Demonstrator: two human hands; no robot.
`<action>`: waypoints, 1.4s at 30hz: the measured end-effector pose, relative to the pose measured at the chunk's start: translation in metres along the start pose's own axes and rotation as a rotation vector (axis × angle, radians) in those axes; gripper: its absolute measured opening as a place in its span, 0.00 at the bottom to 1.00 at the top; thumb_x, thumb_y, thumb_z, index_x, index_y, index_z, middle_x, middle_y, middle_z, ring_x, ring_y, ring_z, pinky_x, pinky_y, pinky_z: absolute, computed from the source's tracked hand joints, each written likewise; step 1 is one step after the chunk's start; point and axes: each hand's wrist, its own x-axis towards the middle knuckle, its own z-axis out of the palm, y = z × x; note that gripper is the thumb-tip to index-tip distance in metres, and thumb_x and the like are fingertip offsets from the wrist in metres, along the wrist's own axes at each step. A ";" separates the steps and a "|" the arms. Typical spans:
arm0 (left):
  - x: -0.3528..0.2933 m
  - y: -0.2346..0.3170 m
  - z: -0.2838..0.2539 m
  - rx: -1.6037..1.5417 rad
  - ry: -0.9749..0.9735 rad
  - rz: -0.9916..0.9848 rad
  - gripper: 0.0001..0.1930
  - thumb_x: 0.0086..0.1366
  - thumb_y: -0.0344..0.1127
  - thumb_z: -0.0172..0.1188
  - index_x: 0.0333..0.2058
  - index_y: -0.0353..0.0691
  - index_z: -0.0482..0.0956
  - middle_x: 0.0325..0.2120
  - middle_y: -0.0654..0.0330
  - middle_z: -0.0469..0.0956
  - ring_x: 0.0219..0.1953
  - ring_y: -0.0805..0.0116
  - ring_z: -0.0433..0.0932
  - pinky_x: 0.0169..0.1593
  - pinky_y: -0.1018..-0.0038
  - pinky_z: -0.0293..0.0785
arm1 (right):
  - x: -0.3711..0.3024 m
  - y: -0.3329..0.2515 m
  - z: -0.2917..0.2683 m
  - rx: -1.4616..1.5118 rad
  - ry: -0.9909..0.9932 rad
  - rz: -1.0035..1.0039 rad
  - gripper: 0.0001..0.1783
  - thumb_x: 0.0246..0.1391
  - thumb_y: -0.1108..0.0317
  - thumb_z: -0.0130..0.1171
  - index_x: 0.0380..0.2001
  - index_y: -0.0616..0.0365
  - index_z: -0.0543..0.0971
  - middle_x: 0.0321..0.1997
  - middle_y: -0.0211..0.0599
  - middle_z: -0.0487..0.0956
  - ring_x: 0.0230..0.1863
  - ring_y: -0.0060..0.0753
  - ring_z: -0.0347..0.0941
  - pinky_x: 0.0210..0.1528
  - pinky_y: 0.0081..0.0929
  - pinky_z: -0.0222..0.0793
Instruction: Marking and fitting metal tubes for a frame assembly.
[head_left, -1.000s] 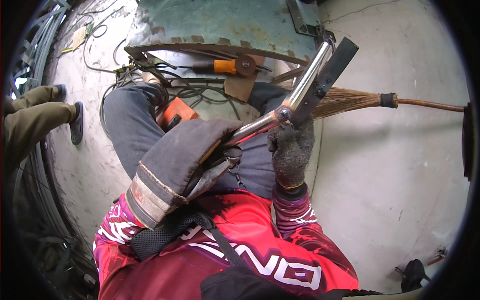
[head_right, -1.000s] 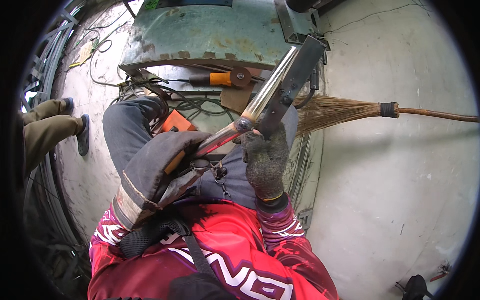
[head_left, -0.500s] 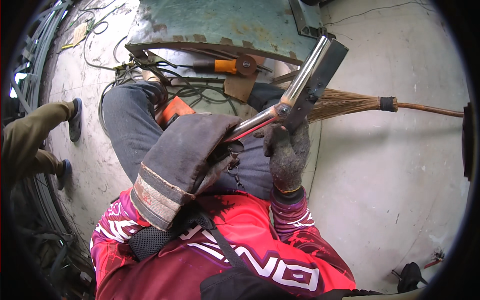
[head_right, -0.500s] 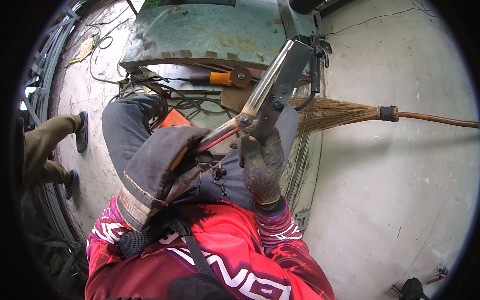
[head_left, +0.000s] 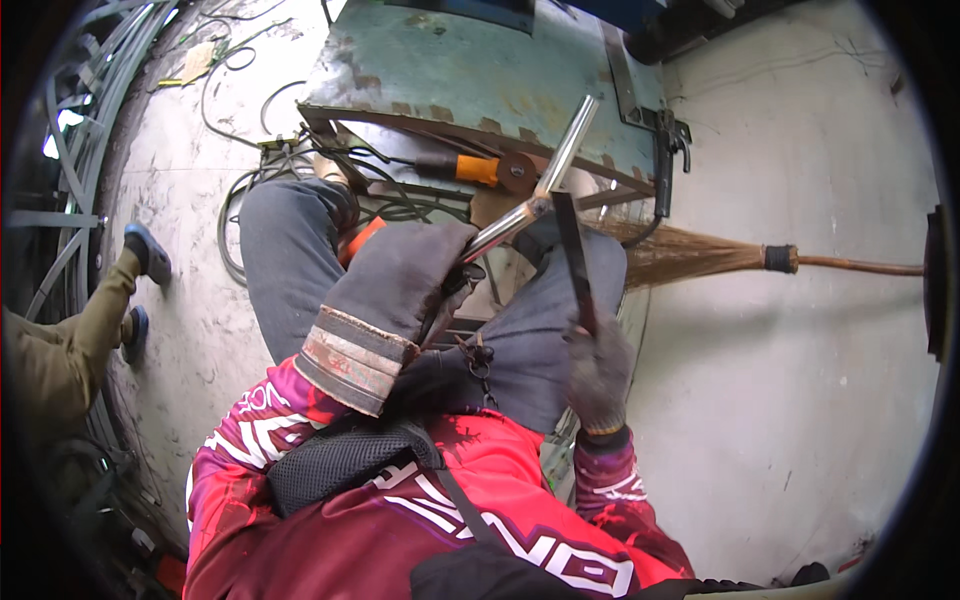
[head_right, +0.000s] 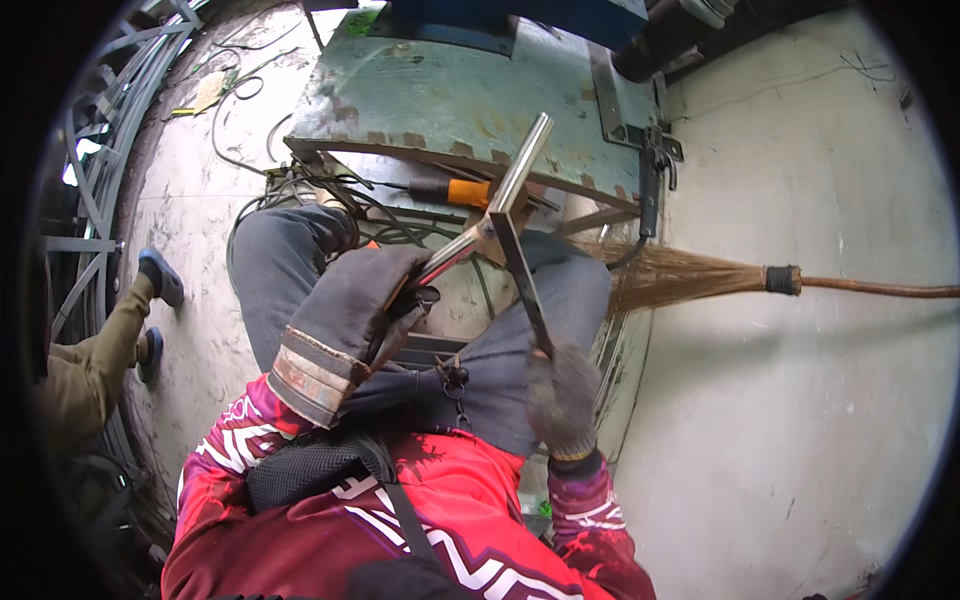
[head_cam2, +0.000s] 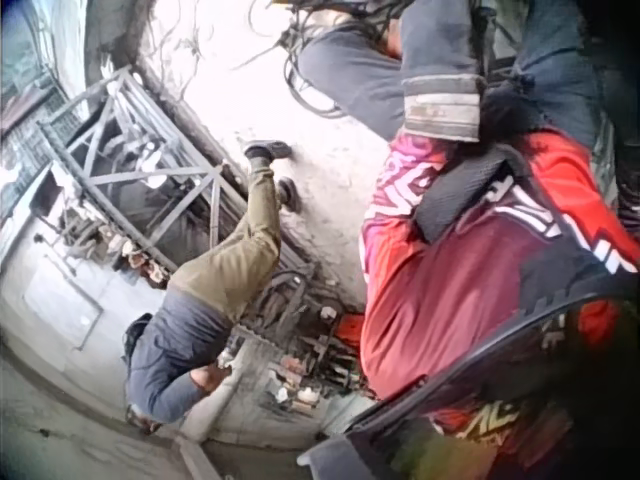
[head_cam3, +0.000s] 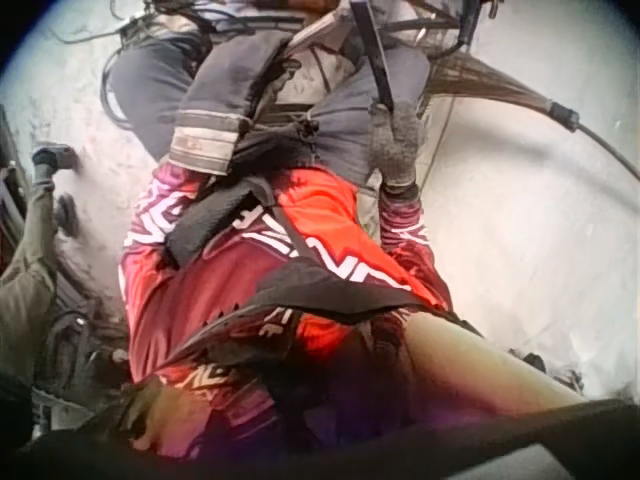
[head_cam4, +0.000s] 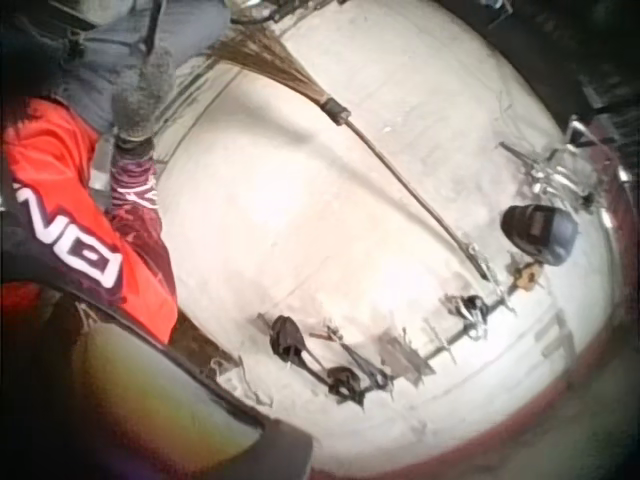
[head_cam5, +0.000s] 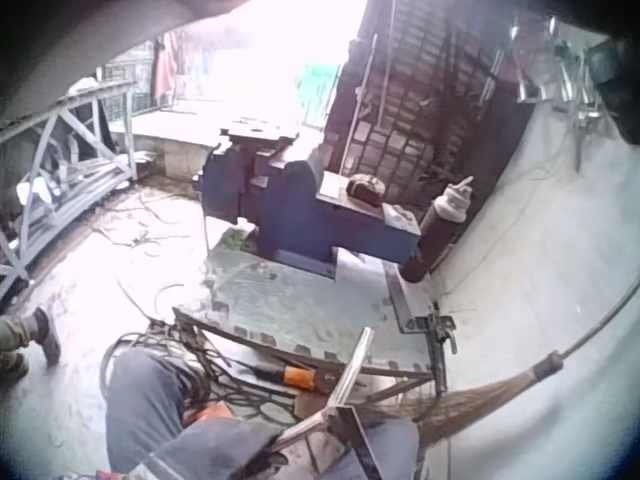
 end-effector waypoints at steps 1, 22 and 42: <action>-0.004 -0.001 0.000 -0.012 -0.003 -0.016 0.18 0.63 0.33 0.66 0.51 0.37 0.78 0.36 0.47 0.80 0.41 0.42 0.78 0.46 0.55 0.74 | -0.001 -0.013 -0.007 0.005 -0.006 0.001 0.06 0.65 0.71 0.57 0.40 0.62 0.78 0.27 0.36 0.78 0.27 0.25 0.77 0.40 0.33 0.77; -0.007 -0.030 -0.009 -0.444 -0.095 -0.297 0.22 0.67 0.38 0.67 0.57 0.39 0.74 0.34 0.48 0.82 0.35 0.50 0.83 0.40 0.62 0.77 | 0.009 0.004 0.011 0.109 -0.099 0.059 0.13 0.66 0.67 0.58 0.51 0.60 0.80 0.36 0.46 0.83 0.36 0.51 0.81 0.38 0.38 0.74; -0.007 -0.023 -0.037 -0.890 -0.058 -0.356 0.25 0.75 0.44 0.59 0.61 0.29 0.75 0.36 0.59 0.85 0.39 0.71 0.83 0.49 0.72 0.79 | 0.063 -0.049 0.014 0.821 0.481 -0.072 0.12 0.74 0.59 0.53 0.47 0.57 0.74 0.19 0.20 0.65 0.16 0.19 0.60 0.24 0.34 0.68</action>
